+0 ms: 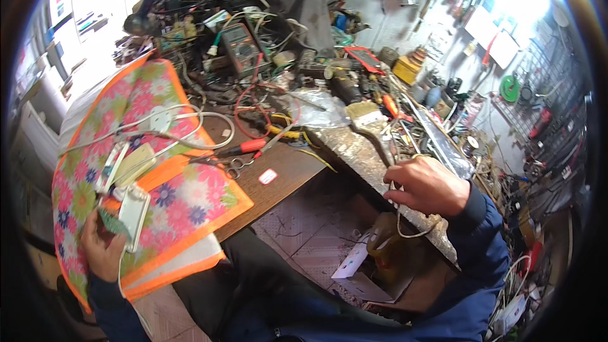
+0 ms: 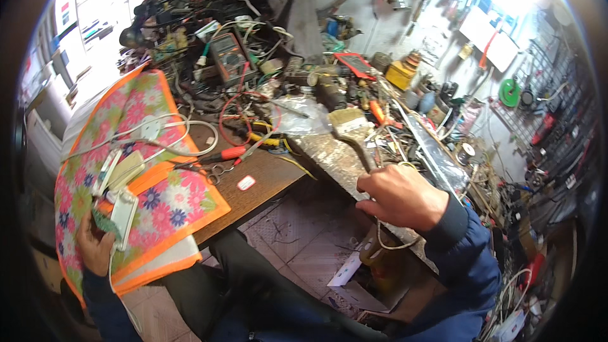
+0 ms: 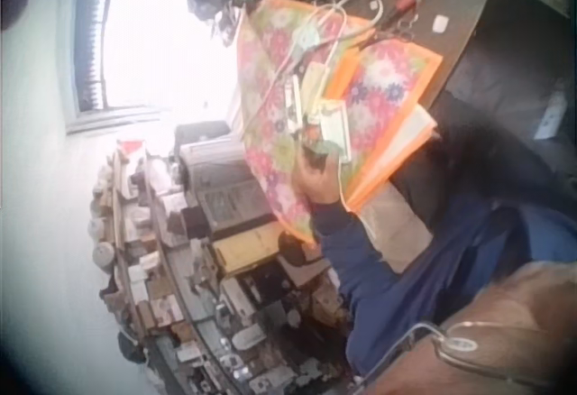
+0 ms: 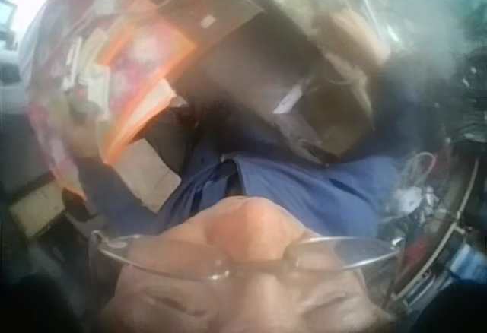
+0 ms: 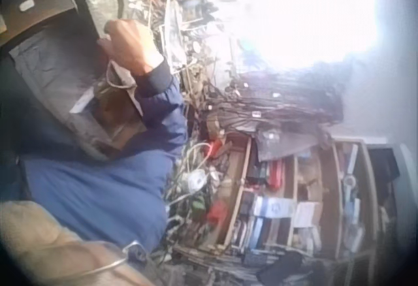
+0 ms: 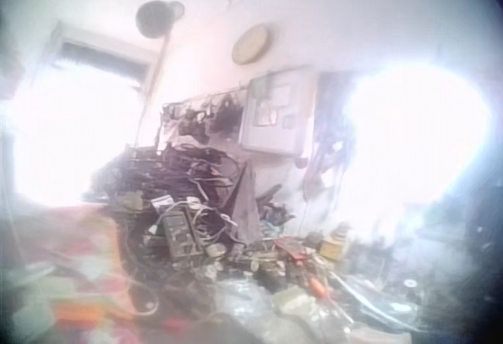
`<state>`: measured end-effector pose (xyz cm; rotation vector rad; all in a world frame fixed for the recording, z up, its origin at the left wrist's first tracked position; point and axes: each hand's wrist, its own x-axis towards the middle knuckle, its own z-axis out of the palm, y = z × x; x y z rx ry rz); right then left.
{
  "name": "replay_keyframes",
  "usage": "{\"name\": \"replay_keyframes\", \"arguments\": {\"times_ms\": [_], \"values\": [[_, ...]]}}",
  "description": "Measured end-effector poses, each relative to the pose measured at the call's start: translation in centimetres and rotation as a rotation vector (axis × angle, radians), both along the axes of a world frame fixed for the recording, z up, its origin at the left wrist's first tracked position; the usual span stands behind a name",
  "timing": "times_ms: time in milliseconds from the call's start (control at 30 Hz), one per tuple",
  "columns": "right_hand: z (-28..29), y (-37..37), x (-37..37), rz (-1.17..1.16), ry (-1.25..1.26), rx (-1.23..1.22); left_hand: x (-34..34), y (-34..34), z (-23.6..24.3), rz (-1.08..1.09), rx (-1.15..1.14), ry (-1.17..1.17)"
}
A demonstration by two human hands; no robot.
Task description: The person disassembles a white power strip, uses a multimeter to test the internal circuit board, and manipulates the power cord with pliers. The person then reassembles the power strip casing.
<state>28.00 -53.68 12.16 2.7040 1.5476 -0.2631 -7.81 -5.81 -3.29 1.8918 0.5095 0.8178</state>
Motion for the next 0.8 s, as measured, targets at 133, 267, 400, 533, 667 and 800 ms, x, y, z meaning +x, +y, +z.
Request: {"name": "replay_keyframes", "arguments": {"times_ms": [133,267,400,533,667,800], "values": [[-1.0,-3.1,5.4,-0.189,-0.163,0.032,-0.3,-0.2,-0.5,0.055,0.030,0.050],[-2.9,-8.8,11.7,-0.482,-0.430,0.013,-0.5,0.6,-1.2,0.041,0.010,0.046],[-3.9,-12.2,15.2,-0.724,-0.456,0.120,-1.5,2.6,-2.6,0.048,0.010,0.058],[-5.1,-13.7,16.8,-0.795,-0.333,0.081,-3.0,5.3,-4.2,0.086,0.044,0.082],[-6.5,-15.5,18.3,-0.751,-0.148,0.041,3.5,-3.5,5.1,0.036,0.200,0.256],[-6.4,-16.8,18.0,-0.681,-0.178,0.115,2.3,-1.9,3.7,0.180,0.332,0.373]]}}
